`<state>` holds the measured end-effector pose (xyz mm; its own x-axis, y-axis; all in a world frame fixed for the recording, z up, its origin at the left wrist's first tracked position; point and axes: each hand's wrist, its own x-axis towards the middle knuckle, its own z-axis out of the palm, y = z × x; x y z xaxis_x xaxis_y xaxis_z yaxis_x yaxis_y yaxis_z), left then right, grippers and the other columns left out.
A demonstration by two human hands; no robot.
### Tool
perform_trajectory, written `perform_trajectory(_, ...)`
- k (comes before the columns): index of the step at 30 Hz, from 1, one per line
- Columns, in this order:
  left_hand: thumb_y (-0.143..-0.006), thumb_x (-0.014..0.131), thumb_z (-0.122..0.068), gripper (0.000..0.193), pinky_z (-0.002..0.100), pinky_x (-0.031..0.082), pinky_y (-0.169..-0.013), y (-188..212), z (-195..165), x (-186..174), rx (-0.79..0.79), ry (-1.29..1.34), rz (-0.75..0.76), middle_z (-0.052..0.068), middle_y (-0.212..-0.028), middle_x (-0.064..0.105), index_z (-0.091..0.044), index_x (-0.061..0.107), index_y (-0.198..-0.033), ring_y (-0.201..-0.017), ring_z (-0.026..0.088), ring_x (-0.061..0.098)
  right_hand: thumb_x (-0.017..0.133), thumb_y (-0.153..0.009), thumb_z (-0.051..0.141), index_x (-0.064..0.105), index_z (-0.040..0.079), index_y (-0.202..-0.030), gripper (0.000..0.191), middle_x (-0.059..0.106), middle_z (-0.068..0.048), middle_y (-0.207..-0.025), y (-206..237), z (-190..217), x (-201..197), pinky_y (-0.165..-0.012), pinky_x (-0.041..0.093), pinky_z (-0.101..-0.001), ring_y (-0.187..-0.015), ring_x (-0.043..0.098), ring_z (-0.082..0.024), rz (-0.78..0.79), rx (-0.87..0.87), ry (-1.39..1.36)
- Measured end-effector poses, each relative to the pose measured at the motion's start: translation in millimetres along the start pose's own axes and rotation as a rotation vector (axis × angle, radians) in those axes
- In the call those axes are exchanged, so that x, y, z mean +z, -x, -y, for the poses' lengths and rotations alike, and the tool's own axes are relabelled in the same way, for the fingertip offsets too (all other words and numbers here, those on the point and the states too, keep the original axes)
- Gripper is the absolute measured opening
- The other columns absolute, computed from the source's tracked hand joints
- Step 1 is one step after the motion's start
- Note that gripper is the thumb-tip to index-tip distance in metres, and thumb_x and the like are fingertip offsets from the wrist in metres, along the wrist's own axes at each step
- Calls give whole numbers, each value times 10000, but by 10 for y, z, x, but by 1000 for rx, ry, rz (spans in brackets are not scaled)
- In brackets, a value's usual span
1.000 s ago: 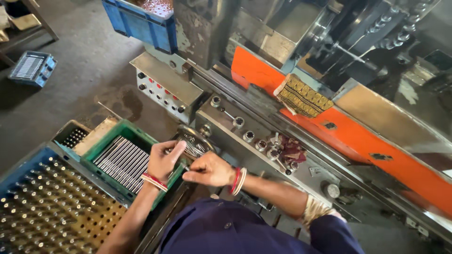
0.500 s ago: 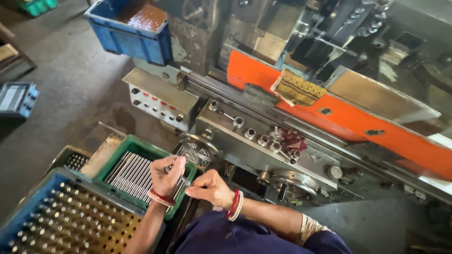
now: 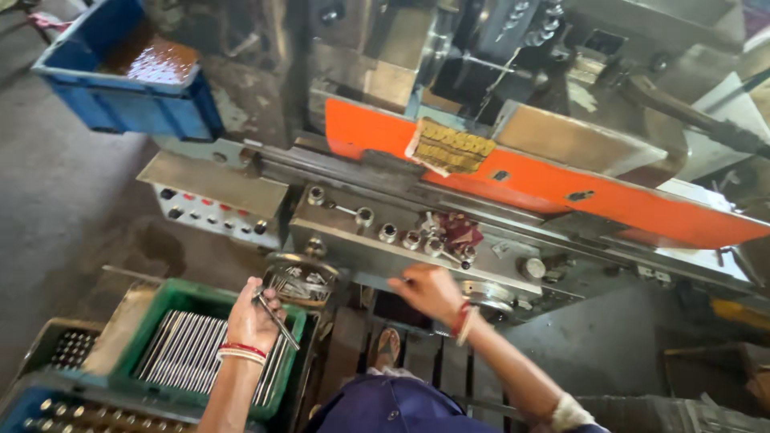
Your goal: The person repeatedly picks up metal rods from a green crate, inserts them into a metalworking machine, and operates a lever to process them. After processing, the rods are placed into a blue crate with circular indentations. The task is performed in a repetitive cycle throughout the video.
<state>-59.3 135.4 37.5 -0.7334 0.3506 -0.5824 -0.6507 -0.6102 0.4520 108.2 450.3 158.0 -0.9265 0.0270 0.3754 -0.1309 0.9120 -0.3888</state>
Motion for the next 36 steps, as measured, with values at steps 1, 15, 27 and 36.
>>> perform_trajectory(1,-950,661,-369,171,307,394,-590,-58,13,186,29,-25,40,-26,-754,544,-235,581,-1018,-641,133,483,769,-892,328,660,63,-697,347,656,-125,-722,31,-223,-205,-574,515,-450,-661,654,-337,-16,34,92)
perform_trajectory(15,-1026,657,-186,112,230,391,-517,-627,23,5032,377,-404,868,5,-803,590,-79,652,-1061,-608,75,509,578,-1128,85,577,47,-1099,47,585,-138,-1080,355,-2839,-3819,-916,489,-480,-1058,574,-361,-753,318,907)
perform_trajectory(27,-947,702,-416,331,291,388,-406,-2855,1948,6790,53,-435,313,18,-683,526,-95,623,-963,-498,131,479,338,-1161,516,783,6,-1011,694,740,-304,-1073,383,-4509,-4583,-910,527,-575,-1070,692,-493,-190,1116,979)
perform_trajectory(36,-931,713,-462,378,306,374,-360,-3340,2197,7246,85,-369,12,12,-573,533,-91,645,-900,-417,131,462,355,-1165,447,778,40,-992,612,752,-247,-973,176,-4596,-4486,-857,533,-571,-969,715,-462,-177,1164,972)
